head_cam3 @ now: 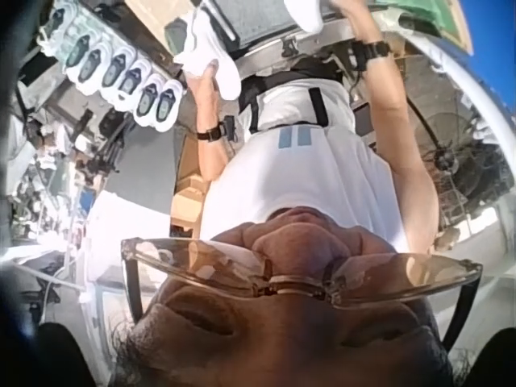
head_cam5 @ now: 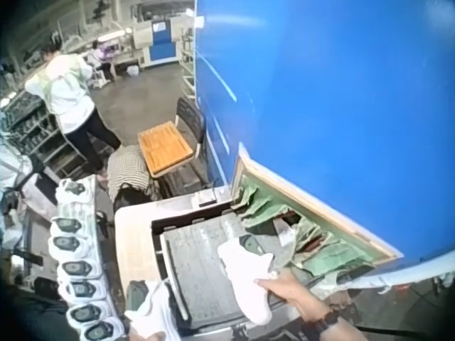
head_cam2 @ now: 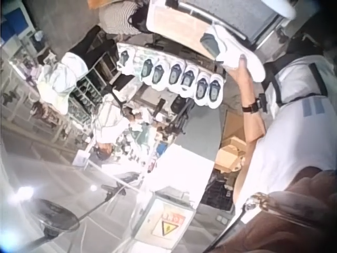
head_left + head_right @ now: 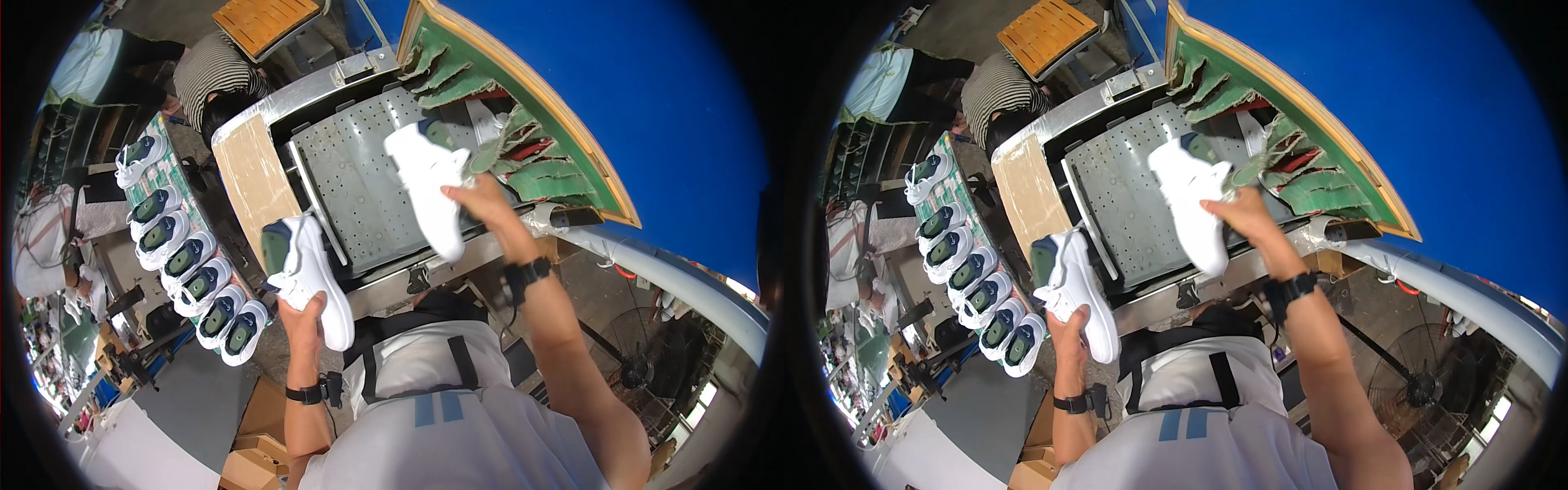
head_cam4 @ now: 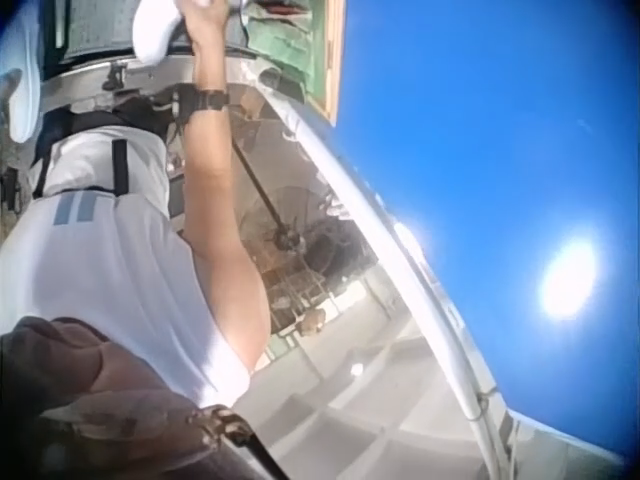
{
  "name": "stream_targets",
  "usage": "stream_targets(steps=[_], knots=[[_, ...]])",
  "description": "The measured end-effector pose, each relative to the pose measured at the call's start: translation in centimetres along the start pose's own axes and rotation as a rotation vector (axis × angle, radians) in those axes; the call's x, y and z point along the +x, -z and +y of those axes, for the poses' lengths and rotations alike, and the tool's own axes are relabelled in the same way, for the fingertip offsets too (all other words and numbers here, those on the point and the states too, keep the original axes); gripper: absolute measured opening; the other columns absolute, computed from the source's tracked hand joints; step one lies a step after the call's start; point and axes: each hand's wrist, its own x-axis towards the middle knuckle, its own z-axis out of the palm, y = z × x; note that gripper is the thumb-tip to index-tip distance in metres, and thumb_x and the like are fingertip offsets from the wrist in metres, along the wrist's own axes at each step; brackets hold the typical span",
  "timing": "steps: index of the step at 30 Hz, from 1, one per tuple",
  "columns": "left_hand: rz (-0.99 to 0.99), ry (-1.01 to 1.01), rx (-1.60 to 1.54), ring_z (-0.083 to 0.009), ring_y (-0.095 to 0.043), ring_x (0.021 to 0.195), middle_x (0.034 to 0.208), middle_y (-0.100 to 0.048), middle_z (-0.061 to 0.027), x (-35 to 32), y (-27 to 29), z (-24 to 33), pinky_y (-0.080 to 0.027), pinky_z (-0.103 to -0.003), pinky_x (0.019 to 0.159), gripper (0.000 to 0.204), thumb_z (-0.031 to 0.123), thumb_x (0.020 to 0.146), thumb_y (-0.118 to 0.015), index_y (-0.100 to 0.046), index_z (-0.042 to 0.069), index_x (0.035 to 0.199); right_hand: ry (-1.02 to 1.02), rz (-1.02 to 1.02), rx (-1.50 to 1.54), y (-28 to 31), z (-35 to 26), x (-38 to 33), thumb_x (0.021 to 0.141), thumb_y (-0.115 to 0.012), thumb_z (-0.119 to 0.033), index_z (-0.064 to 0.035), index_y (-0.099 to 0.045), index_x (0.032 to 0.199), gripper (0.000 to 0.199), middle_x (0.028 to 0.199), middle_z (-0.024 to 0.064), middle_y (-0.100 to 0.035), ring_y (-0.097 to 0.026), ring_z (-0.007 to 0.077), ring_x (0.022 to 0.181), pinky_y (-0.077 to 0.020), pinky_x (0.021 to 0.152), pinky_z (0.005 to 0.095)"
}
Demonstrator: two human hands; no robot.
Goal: Assembling white sneakers by placing them onto a specialized heating/vacuum workstation and cleaning the uppers.
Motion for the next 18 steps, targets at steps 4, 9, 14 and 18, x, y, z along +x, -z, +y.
stream_targets(steps=[4,9,14,18], knots=[[0.201,-0.211,0.456,-0.0348,-0.065,0.128,0.143,-0.062,-0.0202,2.0,4.2,-3.2,-0.049,-0.044,0.114,0.097,0.017,0.078,-0.089,-0.042,-0.005,0.159,-0.019,-0.142,-0.04,-8.0,0.2,-7.8,0.085,-0.095,-0.021,-0.0004,-0.076,0.127,0.05,0.112,0.0091,-0.082,-0.076,0.0156,0.1,-0.0616,0.091,0.0343],[0.275,-0.436,0.818,-0.0441,-0.059,0.134,0.145,-0.059,-0.0281,2.5,4.9,-4.7,-0.042,-0.05,0.119,0.097,0.021,0.073,-0.096,-0.048,-0.003,0.154,0.385,0.122,-0.791,-16.9,6.2,-13.4,0.075,-0.096,-0.042,0.0012,-0.066,0.122,0.07,0.111,0.0191,-0.066,-0.07,0.0401,0.1,-0.0607,0.089,0.0478],[0.133,-0.428,0.772,-0.0465,-0.053,0.141,0.15,-0.056,-0.0278,1.6,5.2,-3.5,-0.039,-0.054,0.122,0.112,0.021,0.07,-0.094,-0.039,0.001,0.165,0.492,0.101,-0.886,-20.0,7.6,-15.4,0.074,-0.095,-0.042,0.0038,-0.056,0.127,0.08,0.115,0.0212,-0.06,-0.065,0.0412,0.108,-0.06,0.087,0.048],[0.14,-0.457,0.824,-0.0448,-0.056,0.139,0.146,-0.058,-0.0267,1.1,5.4,-3.4,-0.042,-0.05,0.12,0.111,0.016,0.07,-0.094,-0.04,0.001,0.165,0.468,0.034,-0.84,-20.6,7.6,-15.0,0.078,-0.096,-0.045,0.0036,-0.054,0.128,0.081,0.119,0.0257,-0.06,-0.064,0.0464,0.11,-0.0569,0.092,0.0491]])
